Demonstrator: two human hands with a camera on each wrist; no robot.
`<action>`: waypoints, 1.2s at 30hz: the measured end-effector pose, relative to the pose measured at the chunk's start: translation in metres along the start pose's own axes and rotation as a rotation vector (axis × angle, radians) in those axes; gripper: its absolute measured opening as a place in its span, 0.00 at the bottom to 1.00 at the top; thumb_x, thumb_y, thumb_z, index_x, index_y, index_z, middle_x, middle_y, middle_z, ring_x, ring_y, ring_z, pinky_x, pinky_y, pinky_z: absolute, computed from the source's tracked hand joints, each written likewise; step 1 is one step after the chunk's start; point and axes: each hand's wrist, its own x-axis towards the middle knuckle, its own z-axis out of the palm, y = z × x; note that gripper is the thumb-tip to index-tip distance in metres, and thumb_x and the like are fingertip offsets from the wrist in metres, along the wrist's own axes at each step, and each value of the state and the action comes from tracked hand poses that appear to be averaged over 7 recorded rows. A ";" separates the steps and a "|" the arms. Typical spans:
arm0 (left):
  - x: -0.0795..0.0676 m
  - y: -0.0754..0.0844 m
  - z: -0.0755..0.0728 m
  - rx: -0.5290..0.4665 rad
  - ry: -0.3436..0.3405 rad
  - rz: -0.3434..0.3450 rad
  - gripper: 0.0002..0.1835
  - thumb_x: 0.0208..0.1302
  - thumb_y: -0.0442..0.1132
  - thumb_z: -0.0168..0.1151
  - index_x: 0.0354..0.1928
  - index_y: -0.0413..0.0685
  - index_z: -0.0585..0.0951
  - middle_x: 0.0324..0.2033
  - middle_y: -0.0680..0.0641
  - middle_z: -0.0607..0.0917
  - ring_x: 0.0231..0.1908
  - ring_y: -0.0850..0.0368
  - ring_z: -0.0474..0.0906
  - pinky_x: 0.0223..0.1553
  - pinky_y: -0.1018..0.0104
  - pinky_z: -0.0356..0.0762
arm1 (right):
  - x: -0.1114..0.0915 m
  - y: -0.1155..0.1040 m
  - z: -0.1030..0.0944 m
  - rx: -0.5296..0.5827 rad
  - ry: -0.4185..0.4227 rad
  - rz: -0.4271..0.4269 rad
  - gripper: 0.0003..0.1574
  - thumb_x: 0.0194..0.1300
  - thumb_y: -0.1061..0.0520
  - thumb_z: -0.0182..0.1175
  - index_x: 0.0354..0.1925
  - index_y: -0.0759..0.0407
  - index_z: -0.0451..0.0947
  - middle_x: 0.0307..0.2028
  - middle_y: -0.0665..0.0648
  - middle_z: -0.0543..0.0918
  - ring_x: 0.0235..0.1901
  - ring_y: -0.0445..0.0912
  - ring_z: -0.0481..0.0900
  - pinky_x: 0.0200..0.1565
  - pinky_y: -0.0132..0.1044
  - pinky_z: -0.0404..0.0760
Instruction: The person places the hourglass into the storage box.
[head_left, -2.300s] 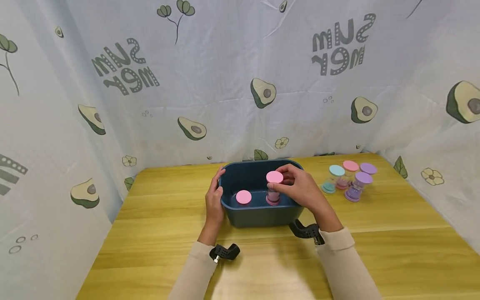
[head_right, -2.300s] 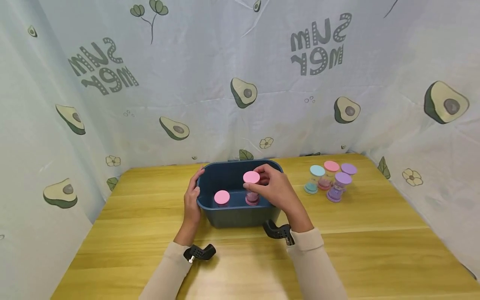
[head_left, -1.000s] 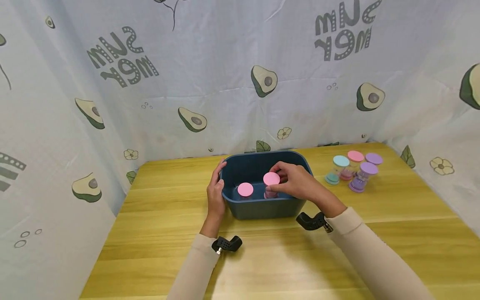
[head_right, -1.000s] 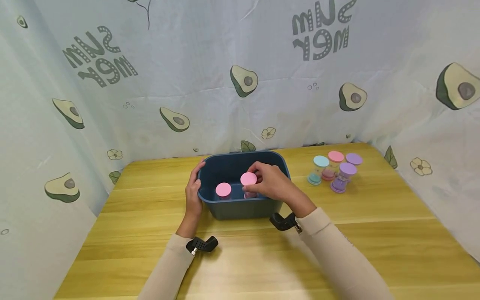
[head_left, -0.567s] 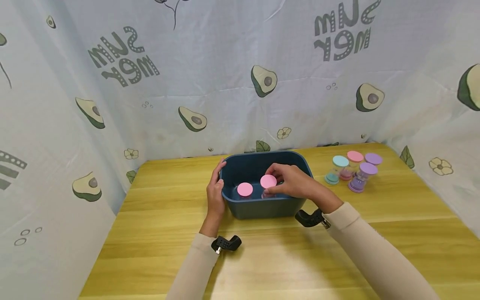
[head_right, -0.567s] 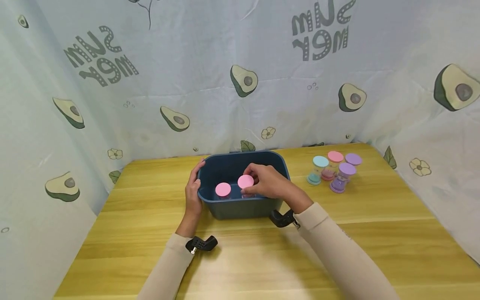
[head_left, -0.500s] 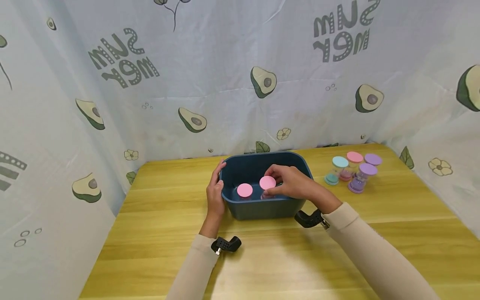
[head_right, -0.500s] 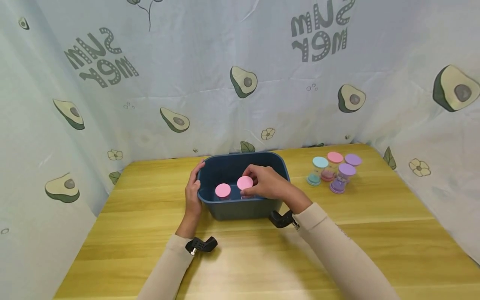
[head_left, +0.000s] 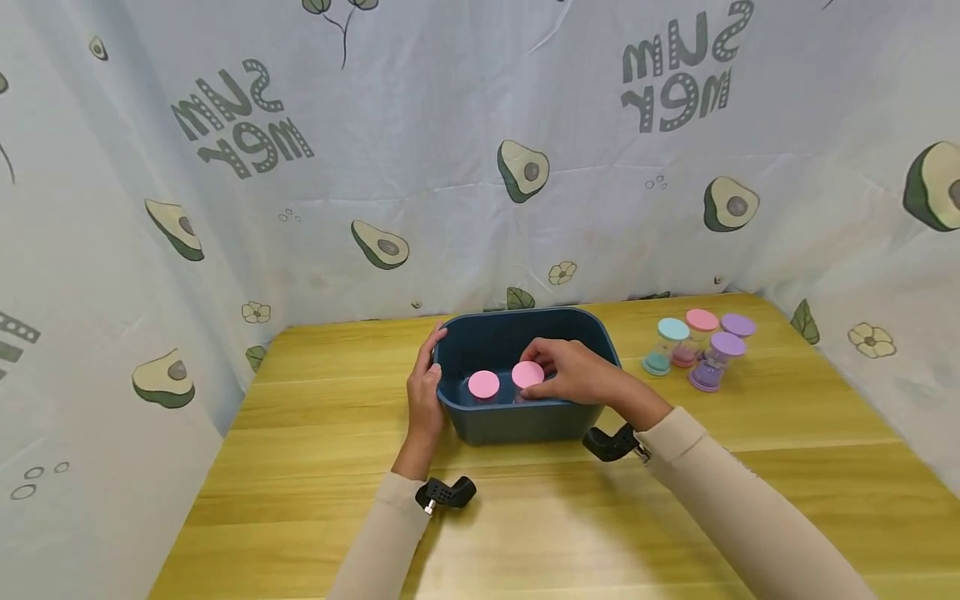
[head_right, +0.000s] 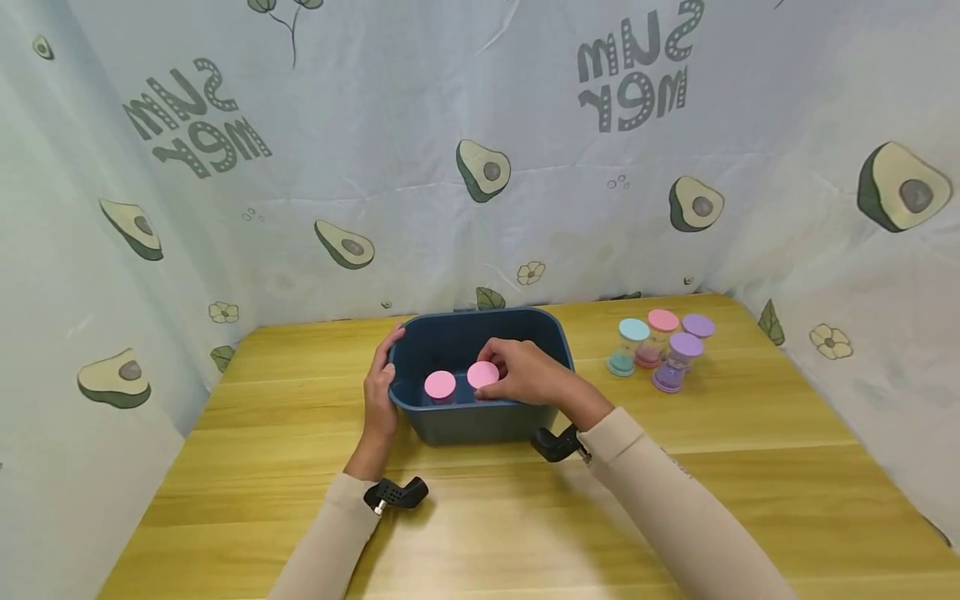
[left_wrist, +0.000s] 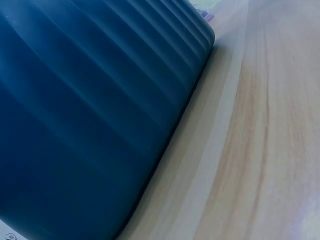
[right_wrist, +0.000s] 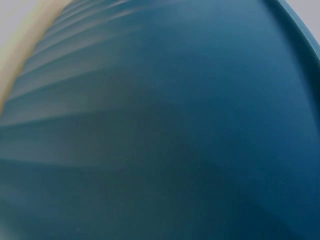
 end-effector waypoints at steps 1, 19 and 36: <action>0.000 -0.005 0.000 -0.001 0.001 -0.001 0.28 0.65 0.32 0.36 0.66 0.36 0.67 0.69 0.38 0.65 0.70 0.44 0.57 0.67 0.42 0.54 | 0.000 0.000 0.000 -0.003 -0.001 -0.001 0.23 0.53 0.53 0.72 0.45 0.57 0.76 0.41 0.53 0.84 0.42 0.47 0.82 0.49 0.44 0.81; 0.003 -0.020 0.000 0.013 0.019 0.021 0.28 0.67 0.39 0.36 0.67 0.45 0.69 0.69 0.42 0.66 0.71 0.53 0.57 0.69 0.46 0.54 | 0.004 -0.001 -0.004 0.001 -0.080 0.049 0.20 0.56 0.57 0.69 0.46 0.58 0.75 0.46 0.57 0.82 0.45 0.50 0.79 0.50 0.46 0.80; 0.000 0.025 -0.003 0.012 -0.008 -0.005 0.28 0.64 0.32 0.36 0.65 0.31 0.67 0.68 0.36 0.66 0.69 0.45 0.59 0.67 0.47 0.57 | 0.007 -0.003 -0.005 0.027 -0.164 0.133 0.21 0.58 0.58 0.68 0.49 0.58 0.74 0.50 0.60 0.80 0.48 0.53 0.78 0.54 0.49 0.77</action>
